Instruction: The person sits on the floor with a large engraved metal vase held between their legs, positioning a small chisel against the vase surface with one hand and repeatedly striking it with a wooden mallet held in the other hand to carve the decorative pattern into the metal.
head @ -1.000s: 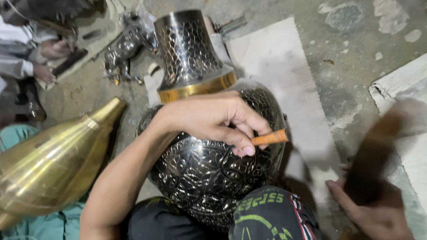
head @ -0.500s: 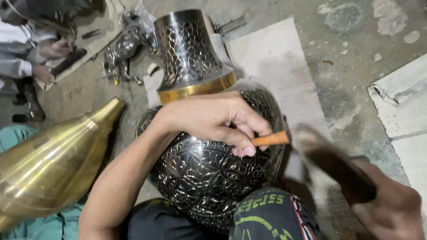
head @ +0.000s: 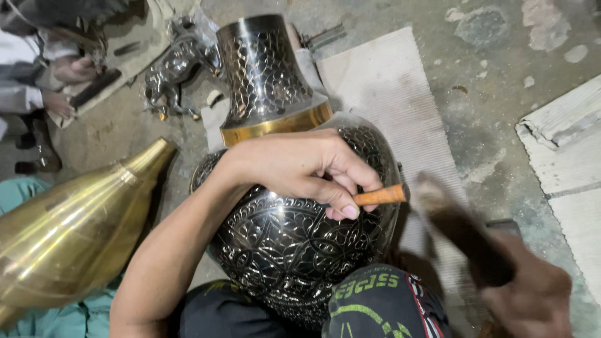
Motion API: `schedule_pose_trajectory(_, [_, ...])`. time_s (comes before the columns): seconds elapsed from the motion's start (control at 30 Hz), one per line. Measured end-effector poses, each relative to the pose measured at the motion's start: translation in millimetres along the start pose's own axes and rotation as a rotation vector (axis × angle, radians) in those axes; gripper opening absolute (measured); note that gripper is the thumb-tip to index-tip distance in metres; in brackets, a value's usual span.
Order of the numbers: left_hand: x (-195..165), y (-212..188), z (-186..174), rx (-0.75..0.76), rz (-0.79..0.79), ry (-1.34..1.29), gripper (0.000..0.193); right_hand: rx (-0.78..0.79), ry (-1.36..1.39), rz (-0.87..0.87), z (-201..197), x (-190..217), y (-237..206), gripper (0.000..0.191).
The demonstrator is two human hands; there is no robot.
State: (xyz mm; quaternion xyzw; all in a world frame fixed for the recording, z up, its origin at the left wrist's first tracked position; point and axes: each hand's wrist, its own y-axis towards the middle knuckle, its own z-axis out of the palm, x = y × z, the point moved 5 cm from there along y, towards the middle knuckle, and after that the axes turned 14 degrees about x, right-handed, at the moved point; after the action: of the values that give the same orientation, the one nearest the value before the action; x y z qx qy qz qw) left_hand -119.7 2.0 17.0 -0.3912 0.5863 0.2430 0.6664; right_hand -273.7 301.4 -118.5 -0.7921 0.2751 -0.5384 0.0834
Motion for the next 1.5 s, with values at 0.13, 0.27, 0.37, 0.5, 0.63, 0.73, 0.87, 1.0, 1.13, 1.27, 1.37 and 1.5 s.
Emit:
schedule_pose_trajectory(0.13, [1, -1, 0, -0.006, -0.011, -0.026, 0.023, -0.152, -0.083, -0.081, -2, -6, 2, 0.019])
schedule_pose_trajectory(0.27, [2, -1, 0, -0.005, -0.016, -0.046, 0.026, 0.033, -0.084, -0.089, -2, -24, 4, 0.04])
schedule_pose_trajectory(0.37, [3, 0, 1, 0.004, -0.011, -0.123, 0.024, -0.034, 0.011, -0.111, -3, -44, -3, 0.027])
schedule_pose_trajectory(0.5, [3, 1, 0, 0.011, -0.043, -0.039, 0.026, 0.108, -0.157, -0.383, -4, -64, -13, 0.039])
schedule_pose_trajectory(0.63, [3, 2, 0, 0.029, -0.019, -0.11, 0.026, 0.089, 0.375, -0.006, 4, -97, -8, 0.065])
schedule_pose_trajectory(0.73, [4, 2, -1, 0.042, -0.018, -0.074, 0.026, -0.119, -0.032, 0.006, -2, -73, -2, 0.019])
schedule_pose_trajectory(0.87, [7, 3, 0, 0.042, 0.006, -0.051, 0.028, 0.032, -0.128, -0.051, -15, -31, 3, 0.052])
schedule_pose_trajectory(1.0, [11, 4, 0, 0.026, 0.03, -0.081, 0.033, 0.075, -0.076, -0.089, -18, -8, 5, 0.048])
schedule_pose_trajectory(1.13, [0, -21, -9, -0.309, 0.038, 0.268, 0.026, -0.094, -0.423, 0.137, -20, -29, 8, 0.055])
schedule_pose_trajectory(1.27, [-43, -97, -1, -0.874, 0.012, 0.473, 0.024, -0.122, -0.408, 0.164, -11, -80, 25, 0.064])
schedule_pose_trajectory(1.37, [-75, -117, 58, -0.985, 0.142, 0.358, 0.03, -0.011, -0.514, 0.341, 13, -116, 44, 0.076])
schedule_pose_trajectory(1.5, [-85, -93, 110, -0.685, 0.278, 0.533, 0.028, 0.083, -0.775, 0.445, 49, -126, 55, 0.078])
